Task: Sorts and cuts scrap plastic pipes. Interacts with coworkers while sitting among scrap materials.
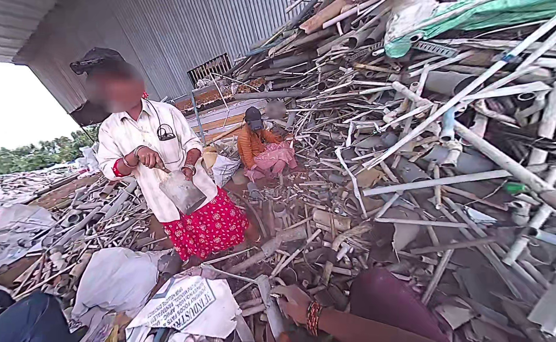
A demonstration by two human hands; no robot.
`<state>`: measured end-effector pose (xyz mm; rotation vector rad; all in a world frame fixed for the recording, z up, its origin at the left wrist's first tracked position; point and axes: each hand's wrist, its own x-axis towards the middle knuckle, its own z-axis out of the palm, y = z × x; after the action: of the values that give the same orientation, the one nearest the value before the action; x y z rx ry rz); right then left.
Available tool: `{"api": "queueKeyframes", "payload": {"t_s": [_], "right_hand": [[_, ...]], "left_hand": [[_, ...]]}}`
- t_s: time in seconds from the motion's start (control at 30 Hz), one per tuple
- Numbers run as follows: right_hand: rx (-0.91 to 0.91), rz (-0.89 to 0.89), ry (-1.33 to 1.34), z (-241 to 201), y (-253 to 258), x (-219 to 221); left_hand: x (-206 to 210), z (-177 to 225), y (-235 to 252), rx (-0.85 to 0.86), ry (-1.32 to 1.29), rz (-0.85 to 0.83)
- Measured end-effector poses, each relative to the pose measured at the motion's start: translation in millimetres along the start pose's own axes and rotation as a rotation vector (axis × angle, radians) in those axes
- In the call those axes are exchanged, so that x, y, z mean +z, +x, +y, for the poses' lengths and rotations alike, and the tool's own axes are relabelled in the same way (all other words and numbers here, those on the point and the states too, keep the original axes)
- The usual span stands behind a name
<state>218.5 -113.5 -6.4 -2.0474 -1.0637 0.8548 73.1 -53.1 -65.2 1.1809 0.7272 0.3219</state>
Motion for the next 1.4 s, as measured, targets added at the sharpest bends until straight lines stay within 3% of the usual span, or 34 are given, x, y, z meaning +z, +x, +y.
{"api": "queueKeyframes", "payload": {"t_s": [0.13,0.3,0.6,0.73,0.83,0.9,0.93,1.07,1.2,1.4], "right_hand": [[0.011,-0.02,-0.103,-2,-2,3],[0.082,0.081,-0.128,-4,-1,-1],[0.09,0.027,0.104,-4,-7,0],[0.11,0.021,0.146,-6,-7,-2],[0.111,0.023,0.187,-11,-3,5],[0.135,0.015,0.195,-14,-6,4],[0.137,0.001,0.193,-15,-5,3],[0.133,-0.019,0.194,-17,2,10],[0.139,-0.01,0.2,-16,9,14],[0.134,-0.017,0.184,-18,8,14]], "left_hand": [[0,-5,3,-0.065,-0.036,-0.001],[2,4,0,-0.063,-0.079,0.007],[32,62,-45,-0.091,-0.059,0.115],[17,46,-32,-0.085,-0.054,0.015],[28,67,-47,-0.191,0.037,0.198],[5,50,-33,-0.092,-0.019,-0.023],[3,50,-31,-0.067,-0.05,-0.038],[0,50,-29,-0.052,-0.065,0.034],[-17,17,-2,-0.038,-0.135,-0.023],[-21,12,0,-0.02,-0.143,-0.037]]}}
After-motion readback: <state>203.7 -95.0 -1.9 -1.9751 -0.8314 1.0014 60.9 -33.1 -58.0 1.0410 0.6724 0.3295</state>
